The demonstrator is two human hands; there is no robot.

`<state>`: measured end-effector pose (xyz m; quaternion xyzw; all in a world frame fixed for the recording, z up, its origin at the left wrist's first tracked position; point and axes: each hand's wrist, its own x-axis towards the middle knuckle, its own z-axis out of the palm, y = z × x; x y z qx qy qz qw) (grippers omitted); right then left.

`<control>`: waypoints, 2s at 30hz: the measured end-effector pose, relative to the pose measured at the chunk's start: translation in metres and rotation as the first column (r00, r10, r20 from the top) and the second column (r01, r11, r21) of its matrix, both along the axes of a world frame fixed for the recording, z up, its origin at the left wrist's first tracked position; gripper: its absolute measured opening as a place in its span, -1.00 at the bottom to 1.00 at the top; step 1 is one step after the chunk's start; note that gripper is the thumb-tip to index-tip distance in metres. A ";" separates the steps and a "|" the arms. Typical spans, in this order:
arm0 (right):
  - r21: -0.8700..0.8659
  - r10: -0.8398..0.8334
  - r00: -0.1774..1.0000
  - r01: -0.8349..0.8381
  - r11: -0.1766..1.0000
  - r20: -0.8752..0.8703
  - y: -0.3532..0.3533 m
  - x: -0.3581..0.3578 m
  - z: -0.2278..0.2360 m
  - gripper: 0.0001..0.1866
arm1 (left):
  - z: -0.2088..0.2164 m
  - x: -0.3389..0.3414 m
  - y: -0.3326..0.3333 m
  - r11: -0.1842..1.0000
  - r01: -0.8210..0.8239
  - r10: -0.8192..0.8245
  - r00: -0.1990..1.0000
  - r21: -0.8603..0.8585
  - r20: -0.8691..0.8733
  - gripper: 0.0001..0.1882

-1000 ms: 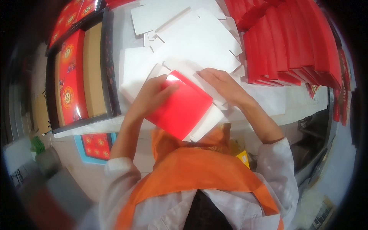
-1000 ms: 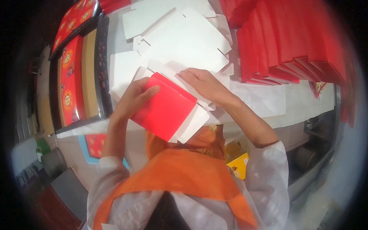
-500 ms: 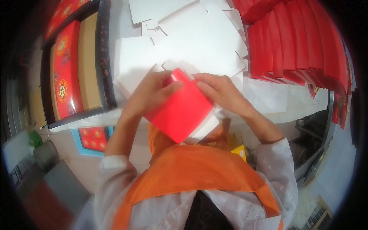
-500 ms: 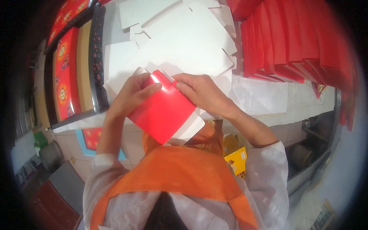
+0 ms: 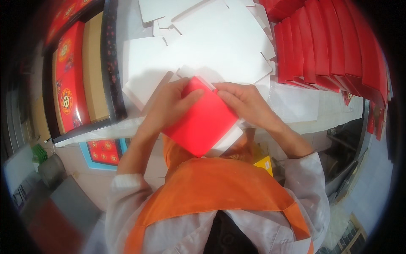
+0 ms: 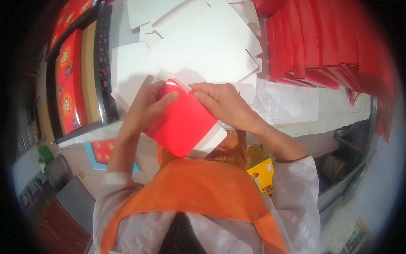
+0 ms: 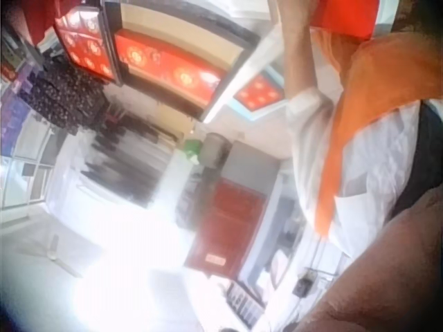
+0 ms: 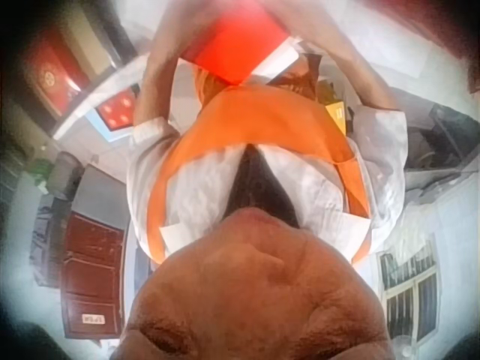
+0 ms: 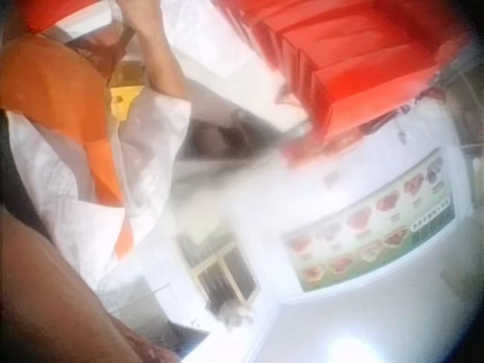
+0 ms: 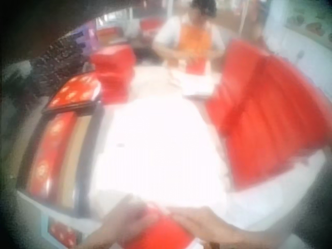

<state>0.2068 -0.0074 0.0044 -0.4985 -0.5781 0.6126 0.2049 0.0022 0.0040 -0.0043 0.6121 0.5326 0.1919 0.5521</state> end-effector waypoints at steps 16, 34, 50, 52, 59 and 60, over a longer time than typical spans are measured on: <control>0.134 -0.011 0.994 -0.004 0.991 0.107 -0.025 0.001 0.008 -0.66 | 0.008 0.012 -0.017 0.997 -0.013 0.018 0.998 0.082 -0.059 -0.67; 0.062 -0.028 0.986 0.039 0.997 -0.164 -0.030 0.017 0.022 -0.66 | 0.024 0.002 -0.014 0.989 -0.148 0.151 0.981 -0.029 0.118 -0.74; 0.331 0.098 0.980 -0.036 0.943 -0.172 -0.050 0.025 0.018 -0.71 | 0.036 -0.003 -0.006 0.966 0.185 -0.201 0.977 0.180 0.076 -0.79; 0.349 0.119 0.978 -0.053 0.935 -0.170 -0.043 0.028 0.016 -0.66 | 0.038 -0.004 0.002 0.947 0.254 -0.268 0.962 0.196 0.047 -0.78; 0.156 -0.005 0.935 0.064 0.986 -0.355 -0.031 0.003 0.024 -0.19 | 0.064 0.014 0.021 0.861 0.473 -0.485 0.875 0.188 0.017 -0.78; 0.179 -0.001 0.935 0.069 0.981 -0.355 -0.029 -0.002 0.023 -0.13 | 0.067 0.022 0.021 0.848 0.437 -0.440 0.896 0.299 -0.061 -0.81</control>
